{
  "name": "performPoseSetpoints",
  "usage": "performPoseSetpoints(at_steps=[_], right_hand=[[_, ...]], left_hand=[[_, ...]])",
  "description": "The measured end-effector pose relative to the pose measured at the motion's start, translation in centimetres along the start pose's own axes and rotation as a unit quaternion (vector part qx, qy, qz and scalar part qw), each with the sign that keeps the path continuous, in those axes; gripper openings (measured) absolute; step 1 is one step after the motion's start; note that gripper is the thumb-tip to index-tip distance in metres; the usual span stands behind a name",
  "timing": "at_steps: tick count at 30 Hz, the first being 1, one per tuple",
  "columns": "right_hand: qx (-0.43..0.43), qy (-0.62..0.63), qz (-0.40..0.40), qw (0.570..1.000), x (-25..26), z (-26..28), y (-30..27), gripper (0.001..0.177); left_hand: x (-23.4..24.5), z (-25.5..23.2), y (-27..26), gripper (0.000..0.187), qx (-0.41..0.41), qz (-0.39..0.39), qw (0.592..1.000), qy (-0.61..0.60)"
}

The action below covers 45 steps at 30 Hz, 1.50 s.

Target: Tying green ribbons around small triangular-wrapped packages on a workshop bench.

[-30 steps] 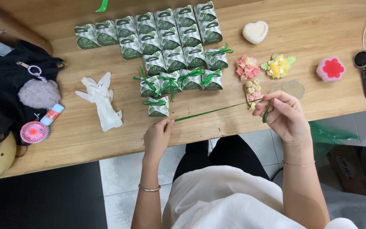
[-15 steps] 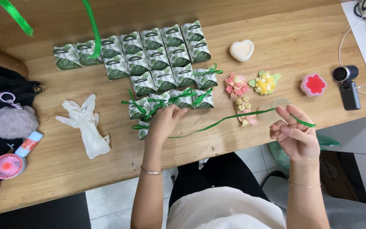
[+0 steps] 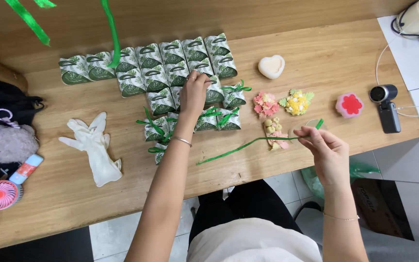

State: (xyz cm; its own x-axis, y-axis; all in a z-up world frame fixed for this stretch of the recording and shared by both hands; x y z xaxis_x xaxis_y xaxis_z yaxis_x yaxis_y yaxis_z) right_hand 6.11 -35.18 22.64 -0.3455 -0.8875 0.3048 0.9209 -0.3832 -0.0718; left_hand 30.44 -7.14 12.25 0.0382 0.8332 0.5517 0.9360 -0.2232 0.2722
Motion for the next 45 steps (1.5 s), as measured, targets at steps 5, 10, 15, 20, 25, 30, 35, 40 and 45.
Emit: performPoseSetpoints(at_steps=[5,10,15,20,25,30,35,40,45], right_hand=[[-0.049,0.122,-0.037,0.991,-0.8,-0.6,0.4,0.017],[-0.044,0.156,-0.037,0.986,-2.1,-0.6,-0.5,0.007],[-0.034,-0.034,0.048,0.998,-9.0,-4.9,-1.5,0.011],[0.120,-0.218,0.119,0.961,-17.9,-6.6,-3.0,0.010],[0.154,-0.255,0.136,0.945,-23.3,-12.2,-2.4,0.009],[0.013,-0.128,0.220,0.967,-23.9,-14.1,-2.0,0.014],[-0.101,-0.022,0.292,0.951,-23.7,-15.1,-1.7,0.021],[-0.086,-0.041,0.316,0.944,-23.1,-14.5,-1.3,0.026],[-0.094,-0.035,0.322,0.941,-19.7,-12.8,-0.6,0.031]], left_hand=[[5.8,-6.0,-3.8,0.010,-0.036,-0.114,0.990,-0.080],[6.9,-6.4,-11.7,0.009,-0.021,-0.147,0.977,-0.155],[3.9,-3.4,-19.3,0.012,0.087,-0.141,0.978,-0.129],[0.6,-0.1,-23.8,0.013,0.168,-0.139,0.966,-0.138],[-0.2,1.7,-24.5,0.020,0.167,-0.098,0.933,-0.304],[-0.9,3.7,-24.6,0.028,0.179,-0.053,0.928,-0.323],[2.2,-1.5,-23.1,0.022,0.078,-0.034,0.993,-0.087],[2.4,-1.3,-22.4,0.011,0.102,0.007,0.993,0.067],[4.2,3.6,-22.8,0.013,0.142,-0.050,0.988,-0.044]])
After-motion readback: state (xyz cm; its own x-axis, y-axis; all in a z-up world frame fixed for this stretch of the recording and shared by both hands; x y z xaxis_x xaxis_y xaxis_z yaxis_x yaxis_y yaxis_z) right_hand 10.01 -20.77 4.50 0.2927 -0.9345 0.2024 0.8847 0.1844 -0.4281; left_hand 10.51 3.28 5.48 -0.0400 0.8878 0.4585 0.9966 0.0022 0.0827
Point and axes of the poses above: each hand's wrist, its own y-axis towards the middle knuckle, its own x-axis out of the back of the hand, z = x × y, the point moved 4 cm from there along y, towards the middle knuckle, and after that the axes turned 13 degrees about -y, right-handed, at the moved point
